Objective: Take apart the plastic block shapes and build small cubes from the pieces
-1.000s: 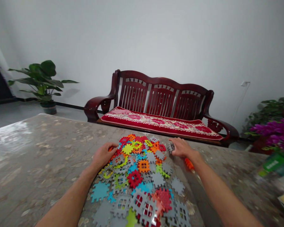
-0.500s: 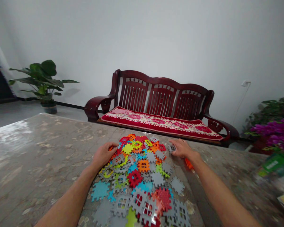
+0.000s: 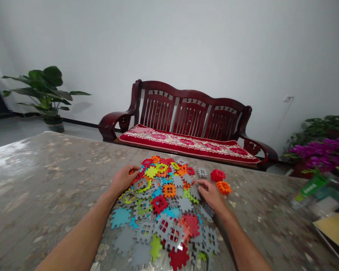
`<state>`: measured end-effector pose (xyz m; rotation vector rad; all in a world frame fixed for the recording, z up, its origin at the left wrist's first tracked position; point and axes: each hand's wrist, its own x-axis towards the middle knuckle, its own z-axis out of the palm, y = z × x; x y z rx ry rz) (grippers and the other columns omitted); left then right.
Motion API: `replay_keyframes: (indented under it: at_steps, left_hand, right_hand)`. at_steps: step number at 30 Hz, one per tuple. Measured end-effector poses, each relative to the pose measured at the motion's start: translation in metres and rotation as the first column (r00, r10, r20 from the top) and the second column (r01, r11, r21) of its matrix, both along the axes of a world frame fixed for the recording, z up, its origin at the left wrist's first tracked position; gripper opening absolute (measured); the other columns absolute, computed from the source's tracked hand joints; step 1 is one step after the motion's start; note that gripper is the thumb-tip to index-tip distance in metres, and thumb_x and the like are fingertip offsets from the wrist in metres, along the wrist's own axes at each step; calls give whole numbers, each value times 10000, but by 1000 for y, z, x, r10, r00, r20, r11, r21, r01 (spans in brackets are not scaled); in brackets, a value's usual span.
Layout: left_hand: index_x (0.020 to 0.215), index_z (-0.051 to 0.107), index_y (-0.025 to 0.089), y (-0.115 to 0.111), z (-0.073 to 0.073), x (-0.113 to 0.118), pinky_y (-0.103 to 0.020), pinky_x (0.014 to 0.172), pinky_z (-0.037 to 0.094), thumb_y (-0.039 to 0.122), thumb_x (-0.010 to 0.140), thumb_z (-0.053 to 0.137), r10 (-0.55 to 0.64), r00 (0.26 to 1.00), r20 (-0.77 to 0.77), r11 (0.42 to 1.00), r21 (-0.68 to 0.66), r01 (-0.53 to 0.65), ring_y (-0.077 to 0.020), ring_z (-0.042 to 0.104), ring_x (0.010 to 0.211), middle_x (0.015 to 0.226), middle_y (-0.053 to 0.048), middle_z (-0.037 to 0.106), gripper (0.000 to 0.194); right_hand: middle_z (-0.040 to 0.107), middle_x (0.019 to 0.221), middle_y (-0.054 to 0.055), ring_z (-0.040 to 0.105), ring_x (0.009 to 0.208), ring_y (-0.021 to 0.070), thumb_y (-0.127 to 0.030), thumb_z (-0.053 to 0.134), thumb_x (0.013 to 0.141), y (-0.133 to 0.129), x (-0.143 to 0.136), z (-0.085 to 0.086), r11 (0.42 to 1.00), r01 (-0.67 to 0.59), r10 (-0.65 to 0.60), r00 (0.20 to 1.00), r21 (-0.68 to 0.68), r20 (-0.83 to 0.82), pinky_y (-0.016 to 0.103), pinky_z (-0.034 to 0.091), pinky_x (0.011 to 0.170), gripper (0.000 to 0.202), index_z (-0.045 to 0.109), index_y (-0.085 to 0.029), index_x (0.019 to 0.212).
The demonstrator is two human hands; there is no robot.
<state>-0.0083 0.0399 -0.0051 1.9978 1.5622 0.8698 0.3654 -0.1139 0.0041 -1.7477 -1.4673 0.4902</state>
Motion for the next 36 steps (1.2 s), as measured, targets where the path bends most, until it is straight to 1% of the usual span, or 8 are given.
replay_keyframes:
  at_steps: [3,6,12,15,19,22,27,36]
  left_hand:
    - [1001,748,247,0,1,0,-303,763,505,420,796,555,1,1000,-2,1000,-8,-1,-233,680,877,964,-27,766,331]
    - [992,749,247,1,0,-1,-303,772,509,451,792,554,-4,1000,13,1000,-6,4,-236,680,889,970,-30,767,345]
    - [988,750,226,1,1,-2,-303,748,515,485,760,564,1,994,110,1000,-27,2,-239,682,856,907,-33,773,392]
    - [955,749,206,-2,5,-2,-293,736,521,535,767,528,36,983,182,998,-50,-28,-231,687,826,865,-26,772,439]
    - [927,744,182,-7,11,-2,-318,823,530,608,764,490,71,944,321,996,-64,-53,-241,693,897,946,-54,774,523]
    - [911,734,142,-10,13,-1,-355,881,530,704,738,459,64,892,446,997,-62,-41,-264,691,955,981,-110,767,649]
    - [939,715,126,-12,12,-2,-399,914,524,787,731,417,36,850,525,998,-56,-8,-285,687,997,1016,-137,757,754]
    - [1014,700,117,-22,19,-2,-416,926,522,766,740,451,-6,780,626,993,-88,78,-292,683,1033,998,-139,765,747]
  right_hand:
    - [714,1161,97,656,1086,275,-347,645,726,-11,3,-1,992,-122,117,981,-23,-154,459,473,1004,436,671,-203,1136]
    - [652,1287,99,597,1194,277,-295,715,661,-21,3,1,974,-221,212,968,-52,-135,466,418,1069,651,584,-218,1294]
    - [621,1307,85,548,1228,271,-267,674,704,-28,-10,-8,998,-55,58,987,-26,147,449,389,1092,639,563,-231,1332]
    - [644,1276,84,581,1195,253,-302,649,750,-26,-12,-14,998,-57,56,997,26,50,448,397,1087,600,549,-236,1338]
    - [665,1266,107,595,1205,257,-465,655,782,-27,-6,-15,987,-119,145,951,107,-272,465,417,1072,569,570,-229,1293]
    - [689,1225,116,622,1166,269,-588,632,793,-32,1,-11,990,-33,91,895,138,-437,462,465,1019,572,613,-225,1233]
    - [728,1109,121,676,996,282,-631,650,741,-36,9,-9,981,140,-70,899,134,-431,435,542,862,571,682,-195,1108]
    - [753,1017,102,692,948,286,-599,625,742,-29,7,-19,988,67,-26,962,143,-270,444,542,865,488,713,-207,1019]
